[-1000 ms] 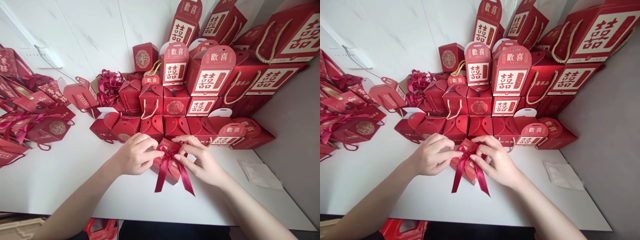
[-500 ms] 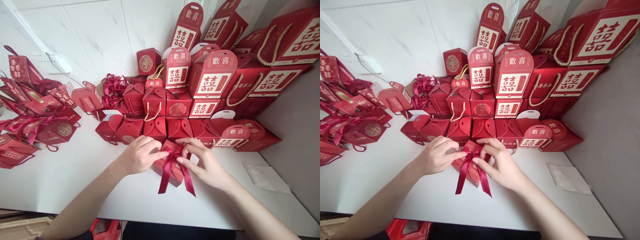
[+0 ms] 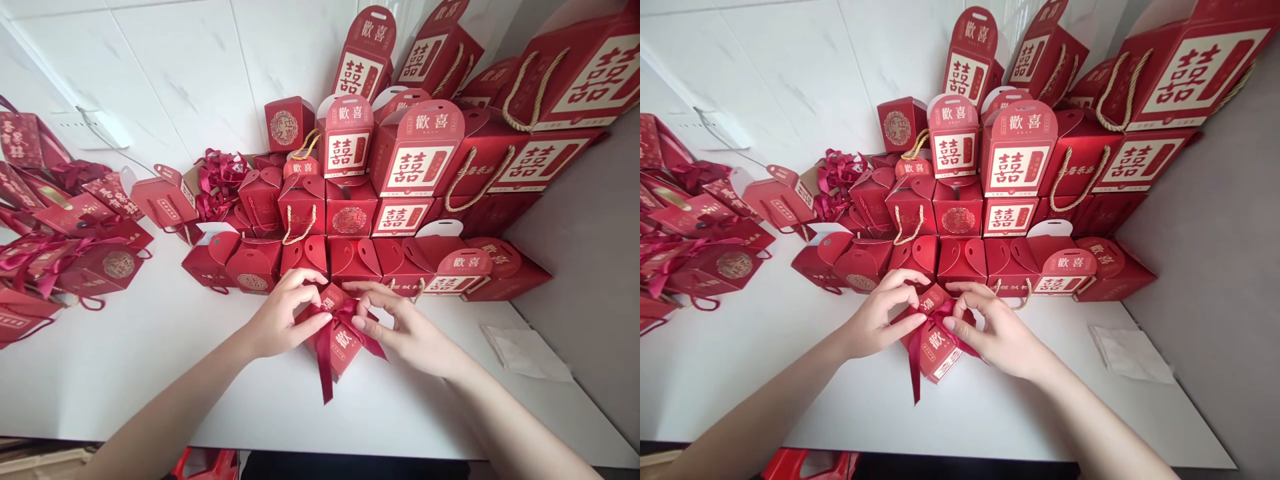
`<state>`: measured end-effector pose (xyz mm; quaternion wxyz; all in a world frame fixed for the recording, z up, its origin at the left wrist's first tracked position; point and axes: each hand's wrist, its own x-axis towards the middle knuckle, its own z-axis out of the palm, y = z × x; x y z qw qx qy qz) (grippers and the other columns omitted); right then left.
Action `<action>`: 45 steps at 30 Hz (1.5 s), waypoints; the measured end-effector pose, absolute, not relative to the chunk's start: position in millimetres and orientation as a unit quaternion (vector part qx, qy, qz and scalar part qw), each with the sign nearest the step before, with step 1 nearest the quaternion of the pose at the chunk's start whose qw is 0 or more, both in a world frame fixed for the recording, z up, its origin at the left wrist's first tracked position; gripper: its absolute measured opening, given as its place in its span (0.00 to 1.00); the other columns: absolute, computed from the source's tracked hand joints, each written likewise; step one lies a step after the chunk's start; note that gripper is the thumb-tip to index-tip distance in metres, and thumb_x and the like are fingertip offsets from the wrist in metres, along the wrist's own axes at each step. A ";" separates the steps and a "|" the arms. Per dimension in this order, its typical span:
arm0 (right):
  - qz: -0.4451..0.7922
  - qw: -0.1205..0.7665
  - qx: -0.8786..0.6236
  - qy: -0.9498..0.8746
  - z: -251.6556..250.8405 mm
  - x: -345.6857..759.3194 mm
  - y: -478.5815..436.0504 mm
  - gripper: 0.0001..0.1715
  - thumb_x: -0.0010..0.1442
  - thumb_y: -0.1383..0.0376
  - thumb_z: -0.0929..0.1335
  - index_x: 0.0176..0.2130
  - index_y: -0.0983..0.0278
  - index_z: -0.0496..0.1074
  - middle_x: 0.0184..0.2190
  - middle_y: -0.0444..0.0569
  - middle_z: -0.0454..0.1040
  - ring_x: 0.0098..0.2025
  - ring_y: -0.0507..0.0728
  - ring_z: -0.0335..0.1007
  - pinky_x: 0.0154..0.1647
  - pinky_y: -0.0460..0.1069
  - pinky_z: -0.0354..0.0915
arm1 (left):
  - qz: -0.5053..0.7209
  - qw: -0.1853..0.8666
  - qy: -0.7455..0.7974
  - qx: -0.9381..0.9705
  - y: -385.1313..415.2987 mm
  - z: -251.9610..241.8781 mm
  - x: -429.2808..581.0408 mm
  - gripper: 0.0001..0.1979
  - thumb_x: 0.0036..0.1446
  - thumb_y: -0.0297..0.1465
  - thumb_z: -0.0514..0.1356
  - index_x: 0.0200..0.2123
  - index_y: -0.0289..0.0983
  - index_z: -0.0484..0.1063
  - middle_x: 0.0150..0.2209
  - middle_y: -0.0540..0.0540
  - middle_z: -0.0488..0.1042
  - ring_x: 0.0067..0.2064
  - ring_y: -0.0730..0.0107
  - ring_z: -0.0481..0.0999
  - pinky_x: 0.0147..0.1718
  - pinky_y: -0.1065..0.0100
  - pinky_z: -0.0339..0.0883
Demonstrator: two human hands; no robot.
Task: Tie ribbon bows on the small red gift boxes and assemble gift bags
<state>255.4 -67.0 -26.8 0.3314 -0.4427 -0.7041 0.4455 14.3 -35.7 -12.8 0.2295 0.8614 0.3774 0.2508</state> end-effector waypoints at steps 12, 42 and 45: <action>0.470 0.297 -0.415 -0.720 -27.2 260.3 -65.3 0.17 0.65 0.54 0.67 0.28 0.61 0.71 0.65 0.46 0.61 0.66 0.61 0.58 0.66 0.60 0.54 | 0.236 0.421 0.394 0.782 -27.6 -21.9 14.0 0.18 0.47 0.36 0.71 0.30 0.36 0.64 0.56 0.40 0.65 0.59 0.55 0.66 0.59 0.53 0.61; 0.566 0.311 -0.348 -0.680 -21.5 244.2 -40.5 0.21 0.66 0.52 0.65 0.30 0.63 0.72 0.58 0.49 0.68 0.61 0.60 0.65 0.61 0.54 0.59 | 0.218 0.456 0.373 0.778 -25.7 -17.3 11.9 0.19 0.47 0.38 0.71 0.23 0.36 0.64 0.61 0.43 0.63 0.64 0.54 0.63 0.63 0.55 0.58; 0.593 0.320 -0.337 -0.658 -26.0 247.2 -41.8 0.15 0.62 0.54 0.70 0.30 0.63 0.73 0.62 0.49 0.66 0.64 0.62 0.62 0.63 0.55 0.58 | 0.217 0.450 0.381 0.778 -26.3 -17.5 11.2 0.19 0.46 0.38 0.72 0.23 0.36 0.64 0.60 0.43 0.63 0.63 0.54 0.63 0.62 0.55 0.58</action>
